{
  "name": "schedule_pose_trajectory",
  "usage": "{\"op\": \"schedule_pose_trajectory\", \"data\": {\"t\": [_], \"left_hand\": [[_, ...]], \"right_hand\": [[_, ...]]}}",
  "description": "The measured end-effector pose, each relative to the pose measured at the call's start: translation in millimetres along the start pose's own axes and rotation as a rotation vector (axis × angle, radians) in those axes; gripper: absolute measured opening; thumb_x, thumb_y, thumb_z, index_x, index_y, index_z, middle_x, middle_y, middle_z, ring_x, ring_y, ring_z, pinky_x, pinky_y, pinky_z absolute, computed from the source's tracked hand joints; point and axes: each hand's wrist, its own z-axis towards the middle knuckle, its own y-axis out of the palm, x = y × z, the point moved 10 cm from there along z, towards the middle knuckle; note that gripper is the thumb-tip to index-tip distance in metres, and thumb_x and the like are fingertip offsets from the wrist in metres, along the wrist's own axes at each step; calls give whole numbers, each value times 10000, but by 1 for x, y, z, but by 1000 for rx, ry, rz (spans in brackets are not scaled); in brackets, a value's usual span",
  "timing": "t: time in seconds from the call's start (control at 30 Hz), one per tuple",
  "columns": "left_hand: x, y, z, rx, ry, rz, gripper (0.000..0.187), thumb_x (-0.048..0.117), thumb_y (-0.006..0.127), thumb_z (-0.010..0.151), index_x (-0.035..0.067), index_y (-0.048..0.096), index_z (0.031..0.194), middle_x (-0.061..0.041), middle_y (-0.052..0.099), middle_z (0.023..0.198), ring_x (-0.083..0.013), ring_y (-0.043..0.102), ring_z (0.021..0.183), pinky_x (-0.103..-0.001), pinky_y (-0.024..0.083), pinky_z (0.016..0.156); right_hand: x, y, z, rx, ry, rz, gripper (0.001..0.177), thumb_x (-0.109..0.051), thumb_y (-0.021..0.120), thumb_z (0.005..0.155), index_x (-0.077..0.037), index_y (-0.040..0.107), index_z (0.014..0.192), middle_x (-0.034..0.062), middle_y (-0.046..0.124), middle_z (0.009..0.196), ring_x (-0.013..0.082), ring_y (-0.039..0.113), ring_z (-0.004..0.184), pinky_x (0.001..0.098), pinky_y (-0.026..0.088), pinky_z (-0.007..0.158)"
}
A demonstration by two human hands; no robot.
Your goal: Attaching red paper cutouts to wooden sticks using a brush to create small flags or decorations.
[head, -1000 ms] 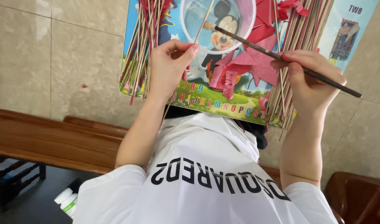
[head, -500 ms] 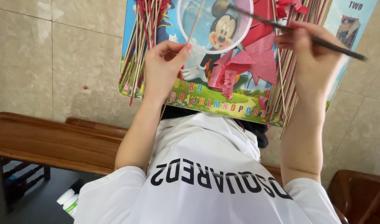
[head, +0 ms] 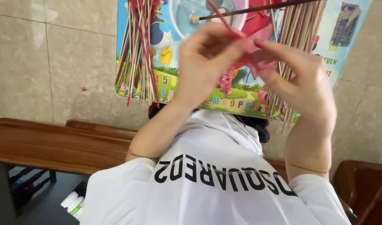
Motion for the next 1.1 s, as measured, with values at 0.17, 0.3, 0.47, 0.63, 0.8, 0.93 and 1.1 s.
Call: {"op": "schedule_pose_trajectory", "data": {"t": [0.17, 0.3, 0.47, 0.63, 0.8, 0.93, 1.1], "left_hand": [[-3, 37, -11, -158, 31, 145, 168, 26, 768, 1005, 0, 668, 1138, -64, 696, 1054, -102, 701, 884, -250, 586, 804], [-33, 24, -23, -244, 336, 1011, 285, 111, 771, 952, 67, 670, 1215, -67, 636, 1073, -189, 670, 885, -314, 566, 750], [-88, 13, -24, -252, 476, 1655, 443, 95, 701, 883, 1, 644, 1312, -83, 597, 1068, -243, 650, 1010, -315, 581, 722], [-85, 8, -19, -145, 445, 1561, 181, 150, 727, 957, 76, 669, 1113, -86, 628, 978, -242, 684, 919, -371, 578, 681], [-42, 23, -37, -100, 538, 1335, 214, 121, 780, 940, 82, 674, 1122, -66, 674, 887, -230, 681, 753, -389, 542, 631], [-23, 37, -63, -239, 598, 1070, 288, 56, 783, 930, 35, 639, 1178, -123, 708, 1060, -275, 719, 920, -399, 583, 766], [-28, 39, -77, -273, 616, 1011, 335, 31, 802, 875, 21, 630, 1162, -181, 683, 1147, -352, 713, 1050, -429, 595, 893]], "right_hand": [[43, -5, -28, 114, 16, 33, 194, 0, 619, 1085, 90, 675, 1247, 96, 729, 950, 120, 701, 854, 256, 572, 771], [97, -34, -64, 311, 197, 259, 197, -20, 575, 1123, 64, 703, 1247, 60, 676, 883, 98, 628, 743, 233, 469, 646], [136, -39, -94, 369, 265, 337, 166, -30, 569, 1124, 55, 693, 1194, 42, 665, 836, 68, 563, 656, 216, 422, 573], [166, -13, -99, 380, 398, 401, 179, -55, 589, 1077, 45, 715, 1156, 36, 646, 782, 33, 460, 548, 205, 338, 492], [155, 8, -83, 350, 346, 508, 161, -75, 526, 1106, 28, 649, 1122, 119, 737, 956, 20, 380, 503, 204, 271, 456], [151, 12, -79, 306, 230, 760, 175, -111, 471, 1130, -13, 610, 1090, 195, 741, 1144, 10, 328, 444, 200, 244, 412], [144, 13, -78, 304, 261, 800, 208, -158, 475, 1134, -6, 615, 1107, 247, 674, 1333, 49, 391, 456, 204, 286, 408]]}}
